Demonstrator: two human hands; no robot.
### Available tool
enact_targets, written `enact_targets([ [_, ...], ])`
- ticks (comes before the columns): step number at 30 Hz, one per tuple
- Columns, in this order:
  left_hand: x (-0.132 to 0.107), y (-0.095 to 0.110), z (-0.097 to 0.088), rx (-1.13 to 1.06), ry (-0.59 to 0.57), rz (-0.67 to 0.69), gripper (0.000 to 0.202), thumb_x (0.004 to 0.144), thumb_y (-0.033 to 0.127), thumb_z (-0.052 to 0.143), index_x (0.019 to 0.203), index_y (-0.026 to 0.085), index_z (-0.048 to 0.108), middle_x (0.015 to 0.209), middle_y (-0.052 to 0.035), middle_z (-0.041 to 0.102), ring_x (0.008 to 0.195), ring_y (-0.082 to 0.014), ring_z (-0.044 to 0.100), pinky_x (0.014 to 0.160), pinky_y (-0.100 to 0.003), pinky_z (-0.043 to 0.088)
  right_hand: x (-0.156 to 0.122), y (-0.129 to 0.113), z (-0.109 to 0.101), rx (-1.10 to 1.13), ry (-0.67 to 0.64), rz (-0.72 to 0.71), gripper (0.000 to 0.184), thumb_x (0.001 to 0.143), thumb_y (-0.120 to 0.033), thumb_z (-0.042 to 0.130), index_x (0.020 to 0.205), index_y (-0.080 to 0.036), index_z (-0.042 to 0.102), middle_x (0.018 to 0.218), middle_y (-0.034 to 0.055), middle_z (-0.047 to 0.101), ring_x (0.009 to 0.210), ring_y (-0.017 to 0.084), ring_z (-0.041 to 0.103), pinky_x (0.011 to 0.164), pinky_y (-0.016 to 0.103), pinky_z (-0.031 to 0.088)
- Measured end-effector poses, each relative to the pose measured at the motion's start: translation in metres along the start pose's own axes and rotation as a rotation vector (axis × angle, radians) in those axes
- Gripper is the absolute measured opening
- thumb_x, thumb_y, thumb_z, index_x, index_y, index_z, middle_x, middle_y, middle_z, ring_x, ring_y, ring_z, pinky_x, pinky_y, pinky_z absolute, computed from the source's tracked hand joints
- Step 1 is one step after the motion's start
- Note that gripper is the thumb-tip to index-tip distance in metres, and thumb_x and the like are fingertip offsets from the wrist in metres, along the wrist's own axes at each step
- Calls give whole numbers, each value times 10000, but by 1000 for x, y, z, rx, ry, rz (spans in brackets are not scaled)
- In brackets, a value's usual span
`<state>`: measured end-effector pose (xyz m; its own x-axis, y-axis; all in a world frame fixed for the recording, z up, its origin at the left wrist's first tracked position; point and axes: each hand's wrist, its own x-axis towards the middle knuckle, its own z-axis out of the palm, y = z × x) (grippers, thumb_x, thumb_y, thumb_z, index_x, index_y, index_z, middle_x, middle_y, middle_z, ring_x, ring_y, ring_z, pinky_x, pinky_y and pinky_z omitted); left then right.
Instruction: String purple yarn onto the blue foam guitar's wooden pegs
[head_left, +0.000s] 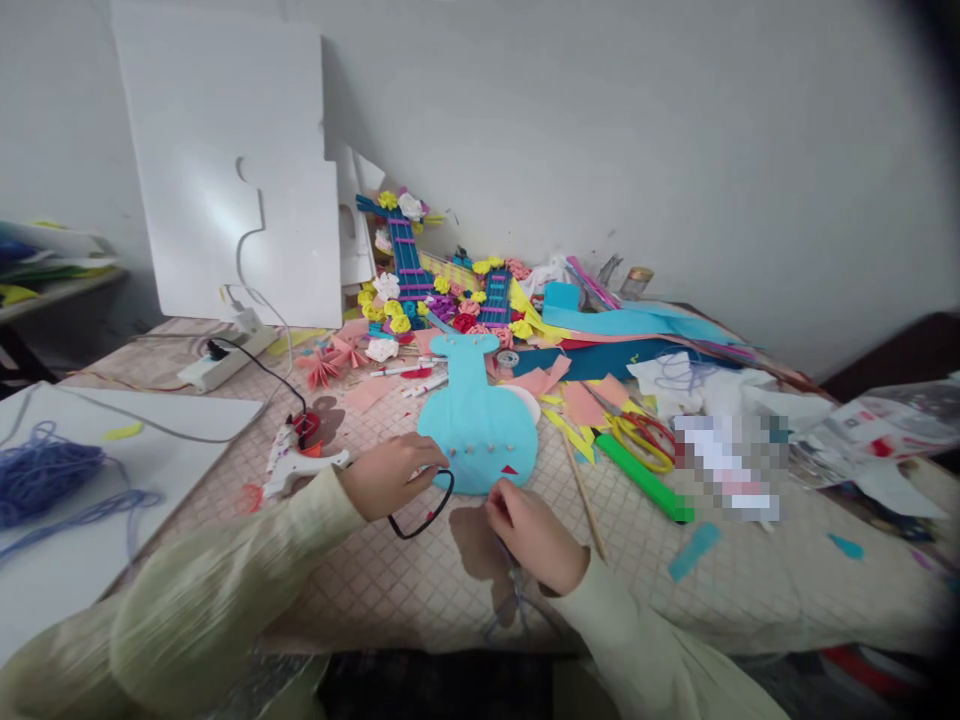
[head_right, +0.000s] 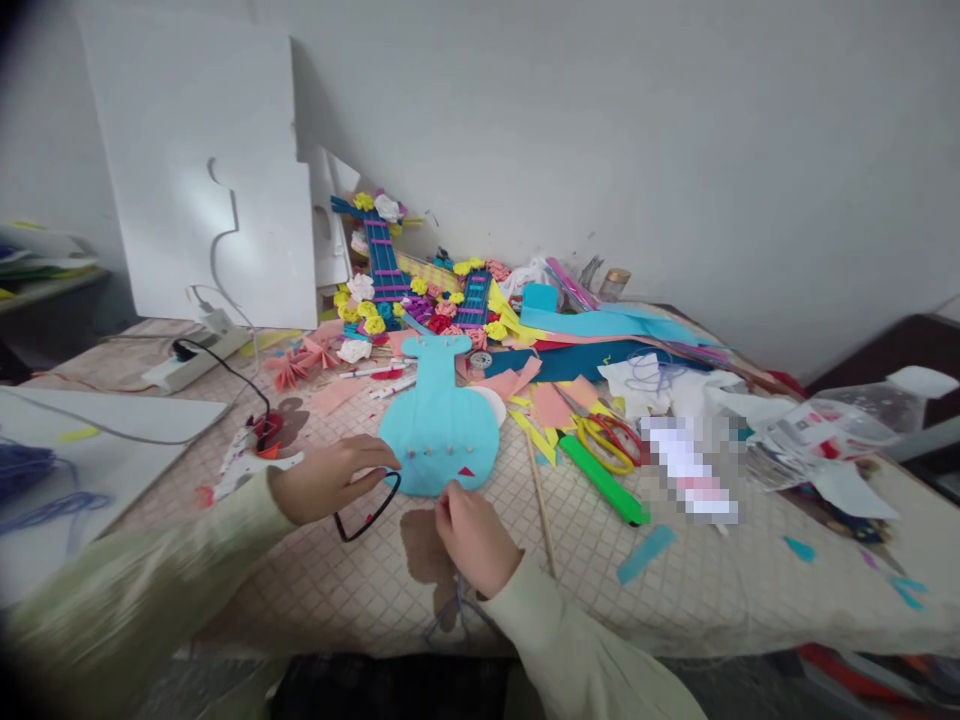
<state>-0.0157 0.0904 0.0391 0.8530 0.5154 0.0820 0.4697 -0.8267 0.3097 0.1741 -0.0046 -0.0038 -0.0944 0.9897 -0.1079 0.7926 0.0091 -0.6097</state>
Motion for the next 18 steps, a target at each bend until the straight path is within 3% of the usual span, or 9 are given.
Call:
enact_targets([
  [6,8,-10,25,41,-48,-31,354,806,91,383,1058,201,606,998,-62,638,903,-203,590,798,-349,471,1,10,-6,295,-192,21,137,892,-210,264,894,-164,394,561,-43,519,490,98,566,445,183,393],
  [9,6,-13,32,58,-58,-47,374,817,102,379,1122,199,571,1011,-71,615,929,-222,568,805,-376,464,0,15,-8,338,-228,35,224,888,-260,255,1006,-151,411,629,-38,526,410,83,535,388,188,368],
  [12,5,-13,36,75,-56,-62,369,822,109,386,1132,192,566,1015,-78,588,947,-223,542,839,-390,447,-4,20,-11,299,-183,19,283,870,-322,328,1034,-153,485,713,-2,572,404,78,508,409,212,365],
  [16,5,-12,40,88,-49,-72,367,822,107,389,1135,189,561,1027,-81,556,958,-210,518,857,-377,439,-8,26,-22,155,-26,-17,213,827,-311,445,789,-171,601,675,25,604,603,139,550,567,254,369],
  [18,5,-13,41,93,-46,-71,369,826,107,383,1140,195,556,1032,-77,547,959,-203,511,861,-368,436,-10,30,-31,82,49,-12,229,825,-298,442,719,-173,602,631,26,601,590,147,532,566,262,347],
])
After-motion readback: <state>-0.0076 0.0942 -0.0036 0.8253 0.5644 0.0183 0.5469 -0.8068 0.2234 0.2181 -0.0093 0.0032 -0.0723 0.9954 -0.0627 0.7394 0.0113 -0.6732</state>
